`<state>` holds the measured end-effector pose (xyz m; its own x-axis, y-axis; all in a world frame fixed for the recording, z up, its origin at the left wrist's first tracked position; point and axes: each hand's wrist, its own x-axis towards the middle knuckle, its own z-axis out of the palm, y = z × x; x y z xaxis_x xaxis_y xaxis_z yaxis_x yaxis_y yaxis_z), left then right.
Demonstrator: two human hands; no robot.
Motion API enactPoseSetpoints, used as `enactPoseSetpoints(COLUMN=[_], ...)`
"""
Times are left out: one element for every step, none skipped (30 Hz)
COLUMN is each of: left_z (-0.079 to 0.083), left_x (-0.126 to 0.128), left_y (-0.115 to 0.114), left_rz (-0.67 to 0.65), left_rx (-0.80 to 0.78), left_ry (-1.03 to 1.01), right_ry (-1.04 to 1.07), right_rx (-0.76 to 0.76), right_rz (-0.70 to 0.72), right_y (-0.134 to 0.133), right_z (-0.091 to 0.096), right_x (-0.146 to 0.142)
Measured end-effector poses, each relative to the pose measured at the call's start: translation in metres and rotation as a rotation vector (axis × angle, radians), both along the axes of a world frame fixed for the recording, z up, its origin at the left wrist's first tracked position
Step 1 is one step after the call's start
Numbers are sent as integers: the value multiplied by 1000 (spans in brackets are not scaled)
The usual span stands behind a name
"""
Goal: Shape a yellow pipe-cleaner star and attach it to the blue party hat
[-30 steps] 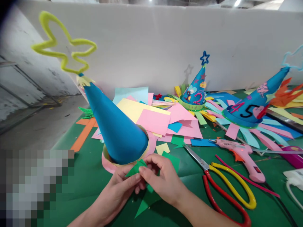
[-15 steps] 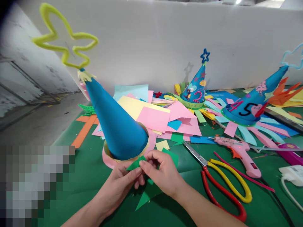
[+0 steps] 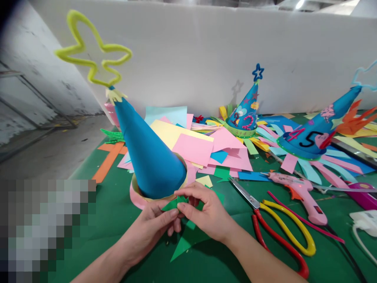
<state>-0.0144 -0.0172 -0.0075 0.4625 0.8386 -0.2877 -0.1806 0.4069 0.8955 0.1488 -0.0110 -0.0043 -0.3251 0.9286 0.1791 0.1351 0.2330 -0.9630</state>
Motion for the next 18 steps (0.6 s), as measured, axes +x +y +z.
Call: enactPoseSetpoints(left_z=[1,3,4,5,5,5,5,5,4,4,4,5,5,6,7,8,8,9], left_x=[0,0,0,0,0,0,0,-1,-1,-1,-2,-2,-2,-2,-2,-2,-2,-3], left_y=[1,1,2,2,2,2,2,2,2,2,2,2,2,2,2,2,2,2], left_rz=[7,13,11,8,3,-2,0,6,16,29,45,63,79,89,95,96,92,83], left_rx=[-19,-38,-53,-62,-62,-51,-31,-7,21,47,72,95,119,149,182,218,254,285], left_ry=[-24,-44,-54,-55,-46,-29,-9,14,36,57,80,108,142,178,214,248,275,300], right_ry=[5,6,4,-2,-7,-12,-14,-11,-3,5,9,6,0,-13,-27,-38,-46,-53], right_rx=[2,7,16,31,54,81,107,132,150,162,170,173,177,177,172,168,165,167], right_rz=[2,7,12,18,21,23,20,16,12,11,10,10,11,13,17,20,27,34], right_y=[0,0,0,0,-1,-1,-1,-1,-1,-1,-1,-1,-1,0,1,1,2,2], right_z=[0,0,1,2,2,3,3,3,2,1,0,0,-1,-1,-1,-1,0,0], right_x=[0,1,1,2,2,3,4,4,5,6,7,8,8,9,10,10,11,12])
